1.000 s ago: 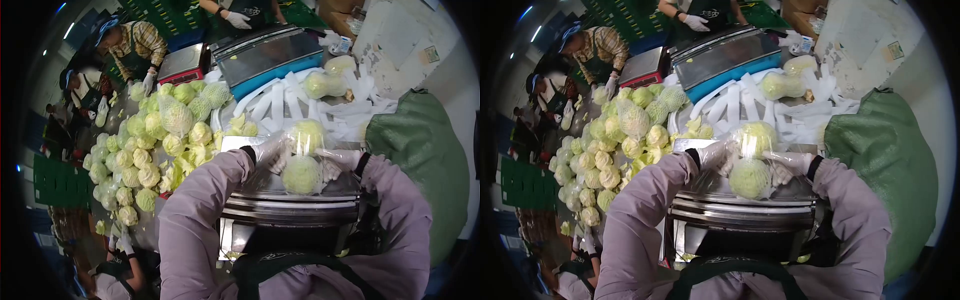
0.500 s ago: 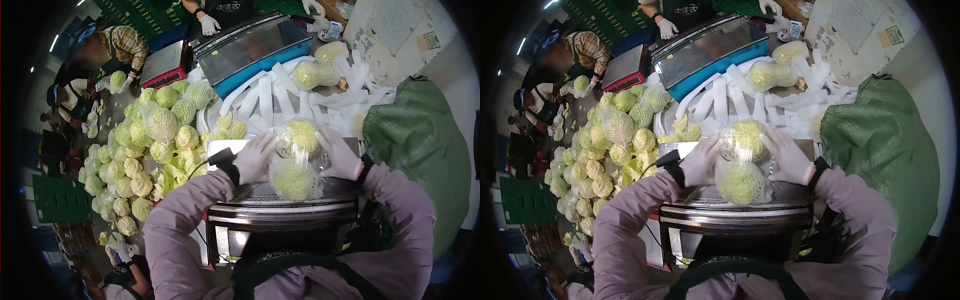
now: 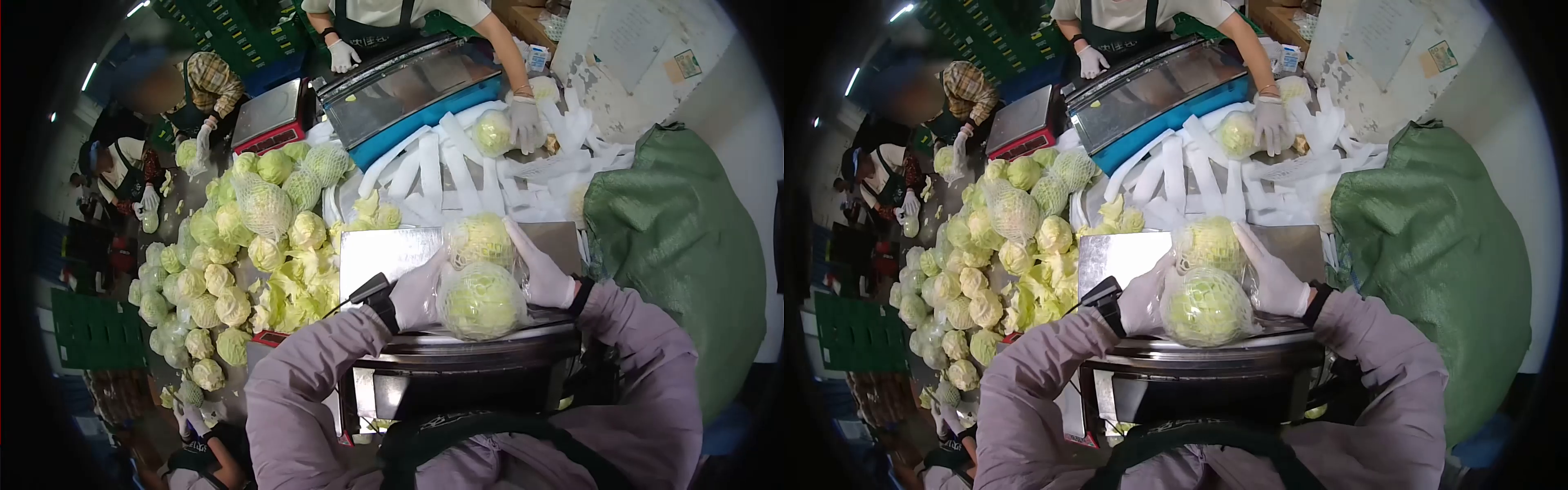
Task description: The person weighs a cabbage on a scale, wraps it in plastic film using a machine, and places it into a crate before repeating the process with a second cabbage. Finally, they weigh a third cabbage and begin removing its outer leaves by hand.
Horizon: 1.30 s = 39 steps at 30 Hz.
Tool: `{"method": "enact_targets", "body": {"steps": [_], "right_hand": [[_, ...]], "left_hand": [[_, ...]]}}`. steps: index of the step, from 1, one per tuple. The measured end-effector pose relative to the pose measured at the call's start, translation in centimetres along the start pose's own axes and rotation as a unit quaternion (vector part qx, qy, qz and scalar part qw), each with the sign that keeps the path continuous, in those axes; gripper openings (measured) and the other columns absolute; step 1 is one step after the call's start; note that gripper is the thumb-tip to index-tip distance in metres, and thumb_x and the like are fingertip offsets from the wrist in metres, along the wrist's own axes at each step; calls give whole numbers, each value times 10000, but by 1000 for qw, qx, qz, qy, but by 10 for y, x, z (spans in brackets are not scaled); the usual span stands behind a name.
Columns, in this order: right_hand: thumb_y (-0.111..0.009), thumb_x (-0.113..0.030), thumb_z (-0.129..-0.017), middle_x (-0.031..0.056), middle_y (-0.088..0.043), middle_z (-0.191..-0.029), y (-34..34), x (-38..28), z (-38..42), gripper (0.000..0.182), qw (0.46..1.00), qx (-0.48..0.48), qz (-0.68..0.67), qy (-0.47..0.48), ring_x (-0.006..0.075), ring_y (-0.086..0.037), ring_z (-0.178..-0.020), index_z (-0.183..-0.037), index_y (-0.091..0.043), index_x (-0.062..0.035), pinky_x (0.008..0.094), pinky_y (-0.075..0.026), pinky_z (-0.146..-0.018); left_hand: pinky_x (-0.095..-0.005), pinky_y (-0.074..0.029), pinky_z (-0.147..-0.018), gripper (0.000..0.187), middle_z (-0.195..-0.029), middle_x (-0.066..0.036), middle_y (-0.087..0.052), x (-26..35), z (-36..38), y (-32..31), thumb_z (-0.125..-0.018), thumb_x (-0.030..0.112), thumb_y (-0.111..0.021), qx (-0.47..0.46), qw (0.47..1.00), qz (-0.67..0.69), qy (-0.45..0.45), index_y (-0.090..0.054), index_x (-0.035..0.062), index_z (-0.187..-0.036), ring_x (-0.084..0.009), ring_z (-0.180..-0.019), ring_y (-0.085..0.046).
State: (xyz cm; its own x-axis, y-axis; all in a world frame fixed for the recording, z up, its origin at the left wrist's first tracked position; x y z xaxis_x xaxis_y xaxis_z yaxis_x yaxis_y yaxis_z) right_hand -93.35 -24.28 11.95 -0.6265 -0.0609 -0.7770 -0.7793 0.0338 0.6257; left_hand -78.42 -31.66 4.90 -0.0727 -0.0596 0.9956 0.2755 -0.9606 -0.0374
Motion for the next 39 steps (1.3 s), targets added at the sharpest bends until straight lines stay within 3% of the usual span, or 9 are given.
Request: {"method": "enact_targets", "body": {"steps": [3, 8, 10, 15, 19, 20, 22, 28, 39], "right_hand": [[-691, -135, -860, 185, -280, -1516, -25, -22, 34, 848, 902, -89, -413, -92, 225, -351, -1356, -1504, -152, -14, 359, -288, -1125], [-594, -198, -942, 160, -360, -1468, -56, -101, 117, 705, 903, -296, -310, -36, 215, -354, -1358, -1489, -193, -5, 346, -282, -1134], [-461, -342, -997, 155, -318, -1488, -103, -111, 195, 650, 618, -548, -437, -355, 198, -306, -1372, -1484, -197, -2, 343, -273, -1139], [-227, -598, -969, 225, -278, -1505, -148, -116, 259, 764, 528, -388, -598, -461, 467, -340, -1320, -1492, -203, -41, 523, -303, -1063], [-275, -562, -993, 243, -316, -1479, -125, -149, 257, 714, 428, -233, -791, -369, 534, -428, -1243, -1489, -250, -49, 554, -367, -1041], [-275, -562, -993, 243, -316, -1479, -127, -158, 263, 714, 430, -233, -791, -369, 534, -428, -1243, -1489, -250, -49, 554, -367, -1041], [-392, -363, -1021, 230, -461, -1369, -122, -150, 265, 535, 756, -221, -509, -346, 427, -629, -1040, -1394, -406, 20, 439, -542, -874], [-456, -199, -1011, 144, -669, -922, -114, -148, 263, 322, 897, 129, -329, -264, 209, -701, -769, -1017, -633, 70, 272, -564, -621], [-502, -348, -990, -33, -496, -553, -183, -21, 374, 361, 632, 272, -538, -487, 73, -435, -410, -756, -563, -80, 208, -340, -379]], "left_hand": [[-354, -423, -1032, 822, -1355, -131, -486, 64, 35, -34, -776, 201, -796, -46, 995, -81, -28, -315, 49, -1425, -198, -1223, -497], [-358, -246, -1141, 631, -1416, -154, -440, 132, 138, -105, -917, 376, -624, -144, 985, 12, 92, -407, 30, -1398, -234, -1336, -376], [-457, -431, -1038, 680, -1452, -218, -367, 92, 206, -140, -955, 300, -572, -140, 835, 305, 436, -220, 20, -1466, -333, -1257, -492], [-515, -458, -1001, 702, -1383, -309, -418, 31, 288, -179, -952, 465, -508, -83, 681, 617, 385, -250, 39, -1446, -430, -1243, -490], [-499, -376, -1078, 761, -1380, -374, -378, 19, 341, -176, -940, 547, -446, 32, 732, 557, 391, -307, -32, -1414, -446, -1316, -397], [-499, -376, -1078, 761, -1380, -374, -378, 17, 353, -178, -940, 547, -446, 31, 732, 557, 390, -307, -32, -1414, -446, -1316, -397], [-475, -357, -1099, 759, -1372, -377, -387, 26, 370, -174, -956, 526, -417, 56, 664, 669, 330, -335, -93, -1387, -431, -1313, -409], [-311, -484, -955, 448, -1173, -186, -621, 13, 389, -154, -1007, 291, -478, 139, 903, 294, 280, -512, -73, -1266, -224, -1079, -619], [-219, -282, -349, 299, -512, 26, -439, -28, 436, -43, -1000, 258, -453, 395, 780, 423, 238, -530, 91, -764, -84, -359, -338]]}}
Point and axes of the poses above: each hand's wrist, its own z-axis away from the middle knuckle, its own y-axis out of the back of the hand, x = y × z, the point moved 9 cm from there along -z, towards the middle knuckle
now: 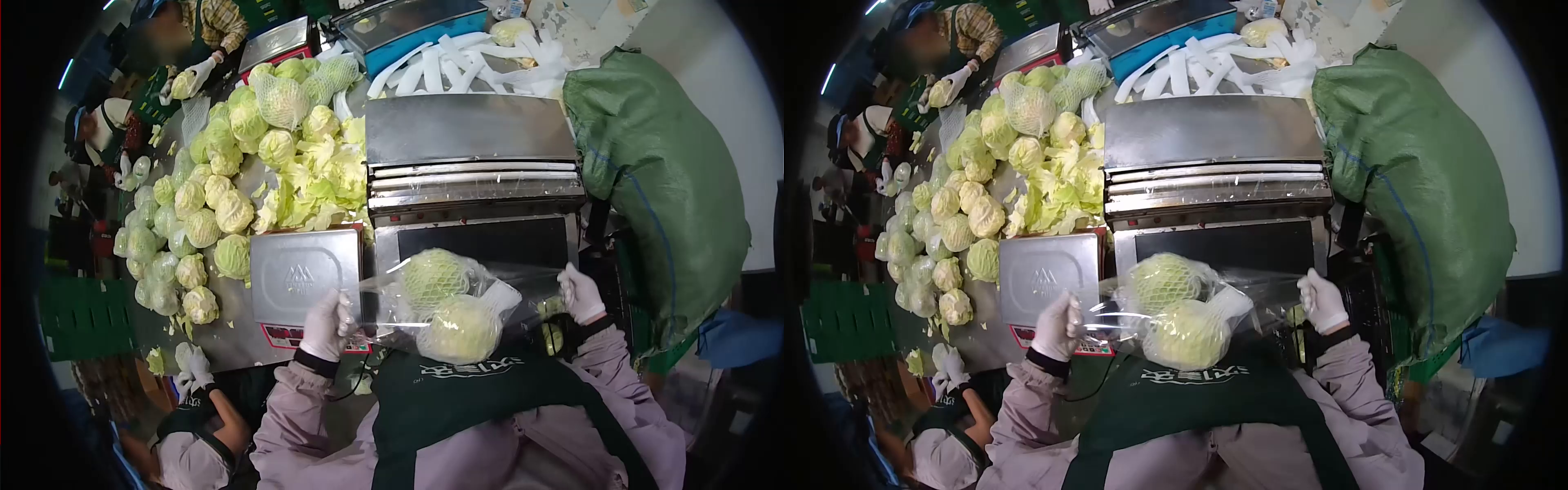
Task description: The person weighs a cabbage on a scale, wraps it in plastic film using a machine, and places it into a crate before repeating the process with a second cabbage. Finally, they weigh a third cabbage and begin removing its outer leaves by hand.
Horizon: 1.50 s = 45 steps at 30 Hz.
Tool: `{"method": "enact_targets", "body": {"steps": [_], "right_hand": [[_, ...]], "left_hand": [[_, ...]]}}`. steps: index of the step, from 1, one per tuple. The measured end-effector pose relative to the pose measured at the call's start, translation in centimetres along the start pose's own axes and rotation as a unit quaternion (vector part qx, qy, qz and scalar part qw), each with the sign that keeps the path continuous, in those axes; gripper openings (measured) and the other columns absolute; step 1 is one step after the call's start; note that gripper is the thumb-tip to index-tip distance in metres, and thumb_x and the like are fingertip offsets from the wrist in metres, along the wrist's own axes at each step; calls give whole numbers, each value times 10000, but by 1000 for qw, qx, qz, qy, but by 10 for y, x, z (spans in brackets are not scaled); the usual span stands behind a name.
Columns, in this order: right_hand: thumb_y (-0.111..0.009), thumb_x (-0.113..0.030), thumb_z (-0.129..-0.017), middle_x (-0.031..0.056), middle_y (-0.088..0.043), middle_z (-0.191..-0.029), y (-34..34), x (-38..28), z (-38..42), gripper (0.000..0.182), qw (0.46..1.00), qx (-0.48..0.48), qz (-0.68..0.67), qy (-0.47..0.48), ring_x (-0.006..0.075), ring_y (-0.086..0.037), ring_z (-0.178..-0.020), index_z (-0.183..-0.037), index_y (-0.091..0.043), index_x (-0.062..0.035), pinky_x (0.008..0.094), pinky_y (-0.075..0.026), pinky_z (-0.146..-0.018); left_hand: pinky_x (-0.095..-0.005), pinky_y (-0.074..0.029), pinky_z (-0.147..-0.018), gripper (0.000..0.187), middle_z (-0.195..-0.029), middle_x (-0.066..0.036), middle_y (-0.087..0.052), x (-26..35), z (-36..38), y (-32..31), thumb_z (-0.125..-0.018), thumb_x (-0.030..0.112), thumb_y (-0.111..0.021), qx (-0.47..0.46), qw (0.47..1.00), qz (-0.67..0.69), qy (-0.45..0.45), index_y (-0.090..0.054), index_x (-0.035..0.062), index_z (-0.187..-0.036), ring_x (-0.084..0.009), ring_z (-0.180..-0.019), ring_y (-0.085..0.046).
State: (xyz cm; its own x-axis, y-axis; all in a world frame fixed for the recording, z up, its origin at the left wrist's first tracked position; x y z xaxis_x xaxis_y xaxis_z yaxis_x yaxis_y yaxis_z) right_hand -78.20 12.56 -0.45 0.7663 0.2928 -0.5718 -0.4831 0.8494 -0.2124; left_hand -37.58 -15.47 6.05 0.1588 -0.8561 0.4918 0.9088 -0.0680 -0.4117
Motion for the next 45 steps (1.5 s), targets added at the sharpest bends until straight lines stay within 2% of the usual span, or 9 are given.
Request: {"method": "enact_targets", "body": {"steps": [9, 16, 17, 19, 21, 26, 31, 39, 45], "right_hand": [[-512, -341, -984, -41, -491, -581, 23, 150, -20, 322, 983, 48, 79, -159, 85, -404, -430, -766, -582, -114, 229, -293, -398], [-481, -264, -987, 4, -506, -551, -18, 78, 3, 446, 816, 115, 478, 303, 106, -457, -502, -605, -564, -49, 300, -369, -479], [-458, -236, -991, 6, -490, -552, -22, 60, 22, 416, 933, 132, 274, 194, 119, -471, -517, -640, -566, -39, 292, -378, -486], [-429, -191, -1001, -28, -447, -568, -87, -34, 95, 338, 619, 154, 520, 568, 51, -421, -507, -718, -555, -55, 225, -306, -461], [-423, -182, -1014, -31, -437, -586, -91, -79, 139, 331, 867, 128, 202, 438, 29, -377, -491, -738, -543, -42, 202, -272, -449], [-527, -209, -935, 11, -513, -625, -227, -105, 319, 350, 419, -316, 452, 721, 170, -478, -485, -614, -522, -71, 300, -328, -440], [-690, -211, -673, 42, -575, -691, -318, -108, 344, 137, 302, -134, 546, 770, 202, -571, -562, -689, -593, -116, 365, -392, -421], [-540, -235, -946, 135, -581, -689, -320, 26, 106, 257, 661, -261, 546, 444, 329, -590, -644, -771, -604, -59, 388, -482, -591], [-416, -321, -977, 199, -646, -829, -316, 77, 92, 368, 644, -333, 624, 291, 421, -607, -769, -848, -639, -58, 479, -471, -680]], "left_hand": [[-364, -462, -686, 241, -822, -14, -594, -216, -94, -6, -934, 306, -495, -121, 982, -16, 143, -603, 93, -905, -183, -780, -590], [-395, -478, -885, 325, -1122, -76, -596, -216, -69, -101, -919, 266, -552, -369, 899, 148, 181, -515, 67, -1174, -205, -1026, -599], [-398, -476, -897, 359, -1150, -82, -586, -192, -51, -121, -915, 259, -564, -392, 879, 190, 195, -494, 63, -1208, -204, -1041, -594], [-403, -473, -920, 435, -1207, -96, -565, -135, -11, -154, -908, 245, -587, -432, 838, 247, 223, -453, 55, -1276, -203, -1071, -585], [-409, -470, -944, 520, -1264, -109, -545, -91, 20, -170, -901, 232, -610, -456, 820, 243, 246, -412, 46, -1344, -201, -1102, -576], [-347, -175, -1173, 809, -1579, -103, -143, -115, 21, -151, -938, 290, -582, -609, 725, -146, 287, -79, 47, -1523, -202, -1433, -200], [-325, -252, -1132, 744, -1482, -98, -339, -122, 97, -179, -925, 274, -630, -686, 557, -348, 313, -210, 37, -1491, -168, -1362, -307], [-289, -454, -954, 649, -1247, -70, -587, -138, 67, -162, -833, 277, -756, -628, 609, -448, 185, -467, 21, -1355, -119, -1119, -547], [-302, -516, -941, 452, -1225, -104, -617, -83, 57, -90, -943, 219, -603, -357, 820, -343, 289, -489, 18, -1331, -172, -1067, -634]]}}
Point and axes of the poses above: each hand's wrist, its own z-axis away from the middle knuckle, its own y-axis out of the back of the hand, x = y × z, the point moved 9 cm from there along -z, towards the middle knuckle
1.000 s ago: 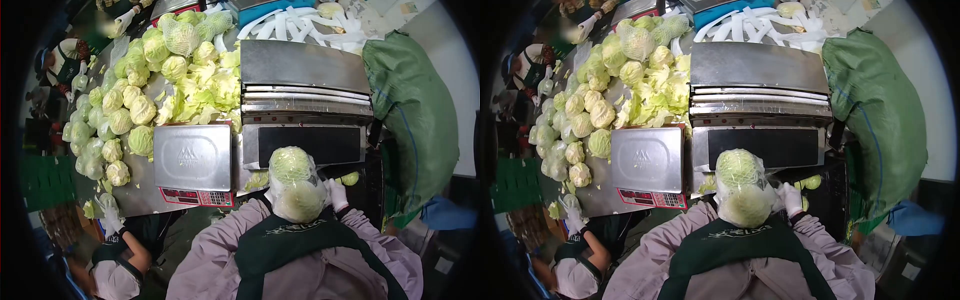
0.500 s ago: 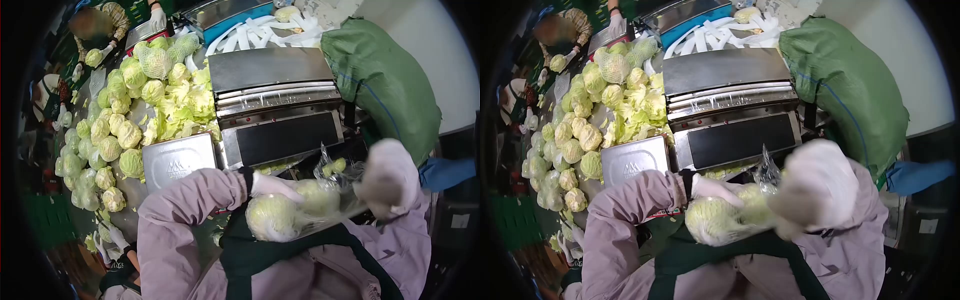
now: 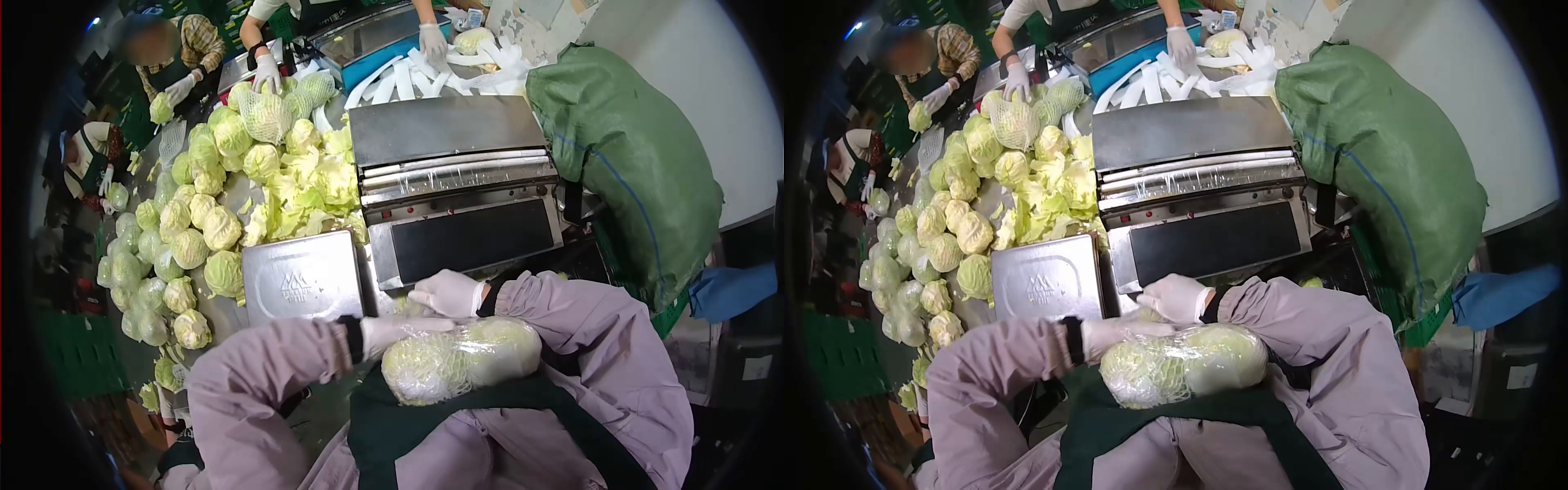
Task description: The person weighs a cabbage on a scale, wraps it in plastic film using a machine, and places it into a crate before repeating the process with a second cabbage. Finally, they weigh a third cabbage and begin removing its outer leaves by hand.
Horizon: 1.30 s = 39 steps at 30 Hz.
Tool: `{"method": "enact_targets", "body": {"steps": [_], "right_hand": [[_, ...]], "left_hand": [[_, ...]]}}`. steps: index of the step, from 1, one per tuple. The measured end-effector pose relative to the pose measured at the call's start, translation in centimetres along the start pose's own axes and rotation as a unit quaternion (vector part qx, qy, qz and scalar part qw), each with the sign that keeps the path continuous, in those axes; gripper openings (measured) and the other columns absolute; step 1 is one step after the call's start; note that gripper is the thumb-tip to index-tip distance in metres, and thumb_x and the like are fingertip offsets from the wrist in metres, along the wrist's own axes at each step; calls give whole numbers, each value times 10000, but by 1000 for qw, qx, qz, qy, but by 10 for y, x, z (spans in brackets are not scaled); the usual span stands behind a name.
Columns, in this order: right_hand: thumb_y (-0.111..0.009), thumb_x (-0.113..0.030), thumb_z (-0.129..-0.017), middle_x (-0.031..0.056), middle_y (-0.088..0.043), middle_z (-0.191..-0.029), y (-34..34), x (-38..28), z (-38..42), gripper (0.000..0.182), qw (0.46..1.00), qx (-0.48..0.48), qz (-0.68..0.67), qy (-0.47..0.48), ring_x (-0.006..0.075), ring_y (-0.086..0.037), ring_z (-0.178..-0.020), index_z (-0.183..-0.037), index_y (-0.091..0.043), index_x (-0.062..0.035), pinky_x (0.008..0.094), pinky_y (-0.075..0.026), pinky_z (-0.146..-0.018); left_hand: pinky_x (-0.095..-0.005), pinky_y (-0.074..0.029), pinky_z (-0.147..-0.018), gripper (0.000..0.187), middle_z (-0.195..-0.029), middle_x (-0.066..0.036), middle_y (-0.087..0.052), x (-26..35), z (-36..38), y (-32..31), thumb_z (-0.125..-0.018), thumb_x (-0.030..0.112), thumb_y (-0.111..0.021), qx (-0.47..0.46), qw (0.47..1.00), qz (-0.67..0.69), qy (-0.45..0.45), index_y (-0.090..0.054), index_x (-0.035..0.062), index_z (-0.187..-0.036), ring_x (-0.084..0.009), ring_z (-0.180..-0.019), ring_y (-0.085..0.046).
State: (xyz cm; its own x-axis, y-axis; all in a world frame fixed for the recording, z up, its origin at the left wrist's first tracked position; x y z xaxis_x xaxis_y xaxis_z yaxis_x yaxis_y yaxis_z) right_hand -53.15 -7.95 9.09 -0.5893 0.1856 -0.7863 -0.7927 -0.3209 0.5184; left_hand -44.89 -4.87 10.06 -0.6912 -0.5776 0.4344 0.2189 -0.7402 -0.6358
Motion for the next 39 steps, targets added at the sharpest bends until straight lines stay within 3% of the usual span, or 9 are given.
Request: {"method": "enact_targets", "body": {"steps": [6, 8, 12, 15, 18, 22, 26, 34, 39], "right_hand": [[-478, -308, -928, 246, -667, -892, -45, 26, 3, 375, 976, -215, 22, -33, 408, -638, -779, -966, -665, 14, 454, -494, -713], [-520, -260, -915, 228, -678, -944, -63, 30, 15, 334, 945, -269, -82, 170, 363, -652, -831, -994, -660, 33, 414, -494, -767], [-507, -252, -977, 74, -638, -1175, -70, 72, 47, 344, 769, -337, -500, -213, 135, -592, -1008, -1201, -593, -6, 304, -444, -899], [-423, -344, -1025, 60, -610, -1216, -10, 69, 59, 435, 783, -228, -523, -248, 107, -587, -1005, -1300, -502, -16, 292, -436, -954], [-382, -353, -1035, 45, -600, -1183, 60, 12, 83, 448, 610, -308, -686, -250, 126, -565, -1048, -1280, -507, 2, 303, -430, -979], [-425, -260, -1011, 60, -581, -1255, 126, 77, 56, 385, 849, -248, -452, -119, 157, -574, -1085, -1287, -518, -7, 337, -444, -980], [-408, -292, -1024, 103, -597, -1242, 267, 83, 8, 405, 757, -8, -645, -109, 238, -592, -1091, -1300, -505, -12, 401, -463, -977], [-452, -358, -989, 93, -571, -1276, 585, 333, -193, 396, 920, 389, -42, -5, 282, -611, -943, -1346, -459, -186, 395, -492, -807], [-490, -379, -962, 78, -555, -1299, 643, 388, -228, 409, 688, 451, 562, -83, 310, -628, -834, -1361, -444, -304, 391, -512, -685]], "left_hand": [[-341, -431, -1038, 467, -1341, -156, -529, -11, 33, 7, -952, 177, -498, -72, 974, 211, -43, -425, -49, -1355, -185, -1202, -544], [-368, -407, -1049, 528, -1366, -149, -482, -4, 40, -7, -925, 183, -534, -101, 966, 237, -20, -365, -12, -1385, -223, -1232, -507], [-355, -404, -991, 801, -1380, -111, -369, 52, 71, -25, -796, 114, -762, 61, 948, -147, -275, -252, 77, -1412, -227, -1264, -426], [-370, -390, -1029, 867, -1422, -118, -324, 85, 72, -34, -742, 51, -805, 107, 902, -243, -340, -270, 82, -1424, -228, -1301, -404], [-393, -328, -1108, 918, -1499, -98, -235, 120, 67, -43, -726, 61, -820, 99, 851, -283, -431, -268, 92, -1458, -239, -1380, -323], [-387, -335, -1097, 875, -1511, -99, -235, 146, 47, -26, -783, 73, -772, 140, 880, -180, -417, -242, 100, -1477, -238, -1369, -332], [-360, -396, -1033, 592, -1412, -84, -406, 153, 38, 34, -917, 63, -604, 256, 875, -10, -410, -321, 63, -1437, -219, -1280, -426], [-290, -441, -974, 381, -1269, -89, -554, 103, 62, 114, -965, 102, -555, 493, 783, 132, -355, -481, 27, -1331, -152, -1141, -553], [-309, -477, -893, 386, -1127, -95, -628, 22, 110, 124, -923, 235, -637, 691, 667, 104, -257, -567, 51, -1256, -154, -1024, -585]]}}
Point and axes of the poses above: each hand's wrist, its own z-axis away from the middle knuckle, its own y-axis out of the back of the hand, x = y × z, the point moved 9 cm from there along -z, towards the middle knuckle
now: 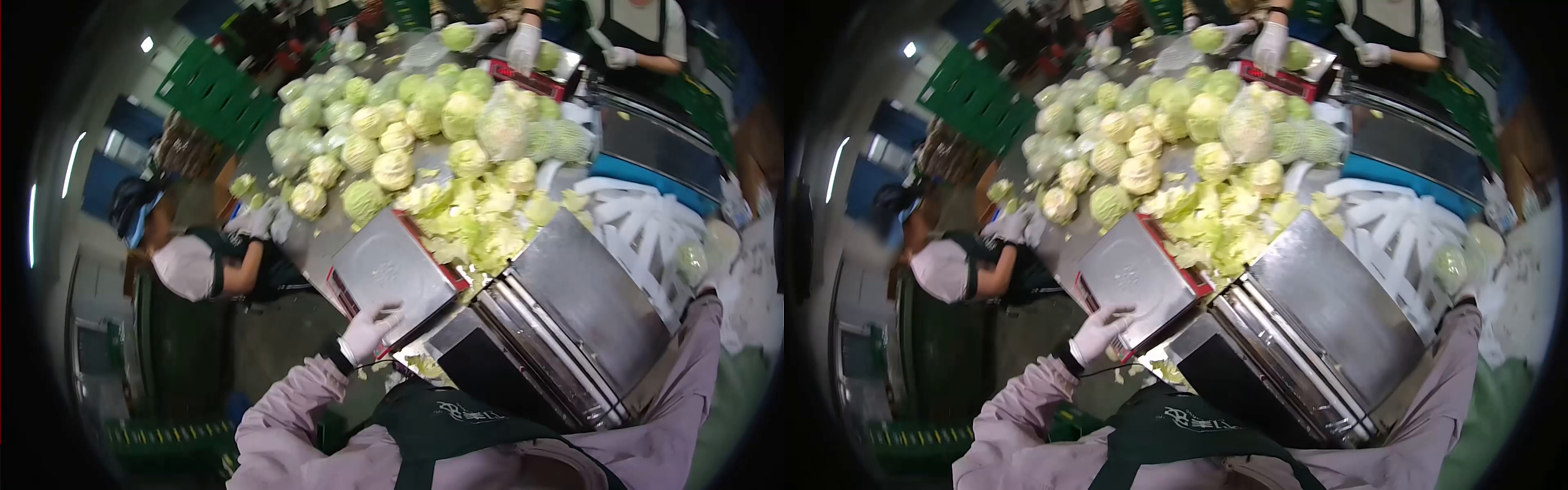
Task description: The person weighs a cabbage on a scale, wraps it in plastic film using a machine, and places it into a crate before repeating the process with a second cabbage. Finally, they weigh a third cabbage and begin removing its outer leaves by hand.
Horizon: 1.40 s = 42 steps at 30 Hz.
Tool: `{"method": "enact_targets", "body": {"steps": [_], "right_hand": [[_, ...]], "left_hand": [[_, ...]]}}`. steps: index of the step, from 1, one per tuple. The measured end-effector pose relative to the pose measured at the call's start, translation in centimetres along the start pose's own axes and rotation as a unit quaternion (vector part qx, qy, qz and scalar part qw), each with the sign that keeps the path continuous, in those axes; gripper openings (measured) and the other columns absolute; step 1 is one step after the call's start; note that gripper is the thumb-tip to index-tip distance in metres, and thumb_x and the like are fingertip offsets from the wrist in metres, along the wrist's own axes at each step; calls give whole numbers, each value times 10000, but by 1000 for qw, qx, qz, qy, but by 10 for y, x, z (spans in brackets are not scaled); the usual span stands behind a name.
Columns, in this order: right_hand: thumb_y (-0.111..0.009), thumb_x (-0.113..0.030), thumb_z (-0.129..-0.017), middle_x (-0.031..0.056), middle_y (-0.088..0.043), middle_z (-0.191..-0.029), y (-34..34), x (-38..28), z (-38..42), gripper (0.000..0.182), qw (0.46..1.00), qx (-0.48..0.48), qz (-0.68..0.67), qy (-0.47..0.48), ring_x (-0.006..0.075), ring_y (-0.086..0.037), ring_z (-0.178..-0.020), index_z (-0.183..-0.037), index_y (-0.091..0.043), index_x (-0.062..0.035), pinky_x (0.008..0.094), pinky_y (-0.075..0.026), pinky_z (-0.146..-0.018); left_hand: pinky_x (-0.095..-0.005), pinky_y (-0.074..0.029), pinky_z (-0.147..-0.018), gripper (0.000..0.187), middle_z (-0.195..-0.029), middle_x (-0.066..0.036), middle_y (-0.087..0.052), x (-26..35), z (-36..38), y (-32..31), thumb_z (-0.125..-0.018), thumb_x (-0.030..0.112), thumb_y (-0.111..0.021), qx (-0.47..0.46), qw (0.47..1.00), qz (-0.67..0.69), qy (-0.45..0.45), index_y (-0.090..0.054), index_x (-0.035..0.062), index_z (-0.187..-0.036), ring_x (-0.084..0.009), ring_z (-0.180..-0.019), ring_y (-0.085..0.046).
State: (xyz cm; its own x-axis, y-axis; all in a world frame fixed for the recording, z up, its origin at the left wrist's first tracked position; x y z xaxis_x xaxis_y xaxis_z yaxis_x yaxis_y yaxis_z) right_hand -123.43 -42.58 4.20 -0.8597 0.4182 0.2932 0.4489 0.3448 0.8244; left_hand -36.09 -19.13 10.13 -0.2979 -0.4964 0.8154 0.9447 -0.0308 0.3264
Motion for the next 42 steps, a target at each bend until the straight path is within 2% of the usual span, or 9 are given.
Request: {"method": "enact_targets", "body": {"steps": [5, 8, 10, 13, 17, 21, 29, 35, 42], "right_hand": [[-520, -362, -941, 54, -506, -1360, 8, 0, 1, 449, 964, 220, 89, 123, 300, -626, -711, -1374, -403, -392, 403, -504, -566], [-530, -322, -932, 51, -461, -1395, 3, 1, 2, 470, 981, 130, 115, 89, 310, -627, -712, -1382, -398, -360, 408, -488, -526], [-506, -387, -939, 25, -419, -1433, -15, 43, 13, 502, 975, -47, -178, -127, 275, -528, -962, -1416, -370, -312, 418, -435, -684], [-470, -483, -949, -15, -356, -1489, -40, 47, 74, 591, 675, -275, -546, -414, 222, -380, -1338, -1468, -327, -239, 433, -356, -923], [-467, -352, -985, 0, -401, -1468, 74, 25, 102, 516, 590, -244, -683, -356, 224, -421, -1317, -1470, -346, -225, 418, -341, -1004], [-488, -316, -997, 70, -412, -1467, 201, -35, 138, 491, 737, -224, -586, -250, 242, -460, -1289, -1447, -397, -140, 365, -381, -984], [-478, -304, -1006, 77, -451, -1437, 254, -111, 198, 487, 691, -243, -615, -292, 217, -504, -1234, -1439, -403, -94, 348, -405, -982], [-473, -269, -1008, 94, -472, -1414, 327, -224, 190, 466, 708, -237, -632, -209, 186, -524, -1202, -1423, -418, -62, 306, -421, -957], [-495, -209, -997, 109, -524, -1343, 388, -292, 208, 451, 728, -268, -628, -62, 183, -571, -1131, -1401, -434, -19, 292, -454, -911]], "left_hand": [[-282, -492, -811, 391, -1054, -80, -630, -65, -21, 101, -902, 214, -647, 190, 981, 35, 13, -557, -3, -1214, -140, -950, -594], [-221, -442, -595, 522, -1003, -52, -594, -80, -66, 153, -870, 291, -685, 219, 966, 125, 48, -509, 7, -1272, -90, -734, -532], [-257, -417, -535, 706, -873, -23, -524, -57, -99, 169, -847, 338, -709, 257, 945, 185, 84, -373, 1, -1369, -79, -650, -479], [-393, -521, -766, 925, -1284, -207, -435, -37, -163, 179, -757, 370, -788, 262, 923, 241, 143, -260, 10, -1425, -268, -1066, -516], [-422, -317, -1103, 1316, -1476, -277, -283, -66, -279, 218, -561, 510, -874, 370, 908, 1, 197, -92, 38, -1508, -356, -1355, -347], [-394, -387, -1048, 1229, -1396, -212, -423, -100, -322, 229, -575, 524, -861, 335, 908, -88, 237, -190, 12, -1468, -318, -1253, -471], [-550, -495, -865, 629, -1298, -67, -554, -97, -288, 244, -831, 408, -676, 15, 927, 373, 37, -441, 189, -1372, -254, -1142, -575], [-344, -408, -1031, 845, -1321, -123, -505, -2, -185, 212, -749, 238, -803, -44, 976, 125, -171, -336, 50, -1428, -231, -1197, -515], [-400, -428, -1010, 1105, -1301, -269, -495, -10, -126, 117, -568, 523, -839, -92, 952, -242, -164, -348, 27, -1425, -384, -1189, -524]]}}
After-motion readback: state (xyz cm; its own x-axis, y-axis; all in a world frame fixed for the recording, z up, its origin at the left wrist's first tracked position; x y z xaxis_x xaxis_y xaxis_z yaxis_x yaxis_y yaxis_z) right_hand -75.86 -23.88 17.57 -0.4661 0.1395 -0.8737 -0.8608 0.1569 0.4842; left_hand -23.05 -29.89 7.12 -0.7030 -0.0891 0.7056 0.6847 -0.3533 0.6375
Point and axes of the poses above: each hand's wrist, its own z-axis away from the middle knuckle, its own y-axis out of the back of the hand, x = y × z, the point moved 9 cm from there along -z, towards the middle knuckle
